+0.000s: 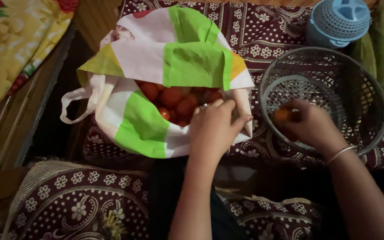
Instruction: The person transfers ginger from a reusable bag into a small blue colander, then transfers tomatoes from the bag into a larger metal colander. The person handles the vegetables one by one, placing them into the respective containers on a patterned cloth.
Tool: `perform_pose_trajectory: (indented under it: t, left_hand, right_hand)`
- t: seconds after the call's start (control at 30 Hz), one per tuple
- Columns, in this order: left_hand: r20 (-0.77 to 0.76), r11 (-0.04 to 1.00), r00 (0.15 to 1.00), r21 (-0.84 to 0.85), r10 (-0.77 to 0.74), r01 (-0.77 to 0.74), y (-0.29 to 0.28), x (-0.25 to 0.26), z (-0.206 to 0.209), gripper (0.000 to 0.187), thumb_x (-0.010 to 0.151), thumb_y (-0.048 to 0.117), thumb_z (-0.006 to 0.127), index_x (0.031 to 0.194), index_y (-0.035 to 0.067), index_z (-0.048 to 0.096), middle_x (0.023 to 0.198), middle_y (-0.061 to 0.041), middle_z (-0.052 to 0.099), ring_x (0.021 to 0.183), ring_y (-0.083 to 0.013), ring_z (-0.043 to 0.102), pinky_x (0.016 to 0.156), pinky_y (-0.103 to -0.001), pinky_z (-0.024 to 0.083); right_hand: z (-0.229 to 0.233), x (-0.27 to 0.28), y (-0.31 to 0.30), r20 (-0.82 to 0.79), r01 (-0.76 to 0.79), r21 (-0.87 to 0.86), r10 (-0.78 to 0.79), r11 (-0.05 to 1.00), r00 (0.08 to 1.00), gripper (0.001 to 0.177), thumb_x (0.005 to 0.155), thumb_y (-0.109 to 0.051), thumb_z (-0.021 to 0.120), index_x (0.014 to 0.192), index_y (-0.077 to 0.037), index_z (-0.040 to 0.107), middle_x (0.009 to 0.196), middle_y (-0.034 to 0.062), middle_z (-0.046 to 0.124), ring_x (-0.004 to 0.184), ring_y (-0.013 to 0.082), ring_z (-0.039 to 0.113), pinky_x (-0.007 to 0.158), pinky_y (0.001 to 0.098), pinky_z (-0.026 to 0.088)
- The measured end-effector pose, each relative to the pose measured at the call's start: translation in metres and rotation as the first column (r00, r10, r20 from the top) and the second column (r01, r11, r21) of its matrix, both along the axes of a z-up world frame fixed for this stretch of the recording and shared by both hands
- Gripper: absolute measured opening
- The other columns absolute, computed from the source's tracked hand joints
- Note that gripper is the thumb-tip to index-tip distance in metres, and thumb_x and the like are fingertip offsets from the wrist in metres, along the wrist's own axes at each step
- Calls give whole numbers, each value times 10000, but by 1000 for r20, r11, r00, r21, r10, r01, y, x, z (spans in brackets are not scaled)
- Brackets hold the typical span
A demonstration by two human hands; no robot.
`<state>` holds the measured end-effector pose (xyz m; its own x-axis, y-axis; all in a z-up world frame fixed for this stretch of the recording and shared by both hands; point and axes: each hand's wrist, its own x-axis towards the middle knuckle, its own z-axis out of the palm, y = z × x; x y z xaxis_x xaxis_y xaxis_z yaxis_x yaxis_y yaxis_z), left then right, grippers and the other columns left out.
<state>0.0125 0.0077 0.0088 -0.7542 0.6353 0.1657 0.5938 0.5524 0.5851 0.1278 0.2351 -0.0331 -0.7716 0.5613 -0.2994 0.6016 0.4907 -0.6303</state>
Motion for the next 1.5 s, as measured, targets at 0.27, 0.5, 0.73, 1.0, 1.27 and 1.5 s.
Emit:
perform_pose_trajectory:
  t: [0.27, 0.5, 0.73, 1.0, 1.27, 1.5]
  left_hand:
    - [25, 1000, 1000, -23, 3, -3, 2, -2, -1, 382, 833, 471, 749, 901, 96, 721, 917, -95, 729, 908, -332, 690, 858, -500, 463]
    - [30, 1000, 999, 17, 12, -12, 1, -3, -3, 384, 830, 465, 750, 925, 93, 728, 938, -92, 737, 914, -327, 693, 858, -495, 467]
    - [44, 1000, 999, -4, 21, -20, 2, -3, -3, 404, 836, 481, 748, 906, 83, 727, 934, -95, 735, 904, -328, 690, 865, -490, 469]
    - [49, 999, 998, -24, 34, -32, 1, -2, -2, 411, 847, 487, 736, 912, 82, 724, 916, -97, 731, 896, -324, 691, 868, -491, 471]
    - [68, 999, 997, -44, 25, -22, 2, -3, 0, 399, 848, 477, 736, 900, 81, 721, 922, -93, 731, 910, -318, 692, 864, -488, 474]
    - [51, 998, 998, -58, 20, -17, 3, -5, -3, 389, 849, 468, 736, 899, 83, 718, 931, -95, 726, 926, -328, 685, 856, -492, 471]
  right_hand:
    - [2, 0, 1, 52, -72, -44, 74, 996, 996, 320, 923, -194, 683, 1226, -138, 765, 836, 121, 797, 656, 192, 706, 627, 349, 582]
    - [-1, 1, 8, 63, -53, -107, 60, 993, 996, 313, 926, -129, 653, 1212, -149, 778, 752, 99, 770, 630, 176, 685, 611, 346, 573]
    - [0, 1, 11, 70, -65, -148, 76, 987, 995, 341, 913, -95, 643, 1230, -130, 764, 835, 130, 790, 700, 190, 715, 667, 356, 597]
    - [1, 17, 32, 53, -136, -33, 137, 990, 989, 371, 880, -151, 679, 1240, -95, 748, 1126, 115, 807, 1037, 236, 753, 965, 379, 557]
    - [7, 17, 24, 137, -137, -98, 149, 986, 979, 461, 878, -270, 748, 1312, -135, 675, 1153, 121, 785, 1027, 228, 748, 934, 388, 568]
    - [9, -6, 17, 155, -172, -100, 186, 980, 970, 376, 936, -218, 662, 1309, -195, 704, 954, 147, 815, 813, 227, 766, 769, 383, 614]
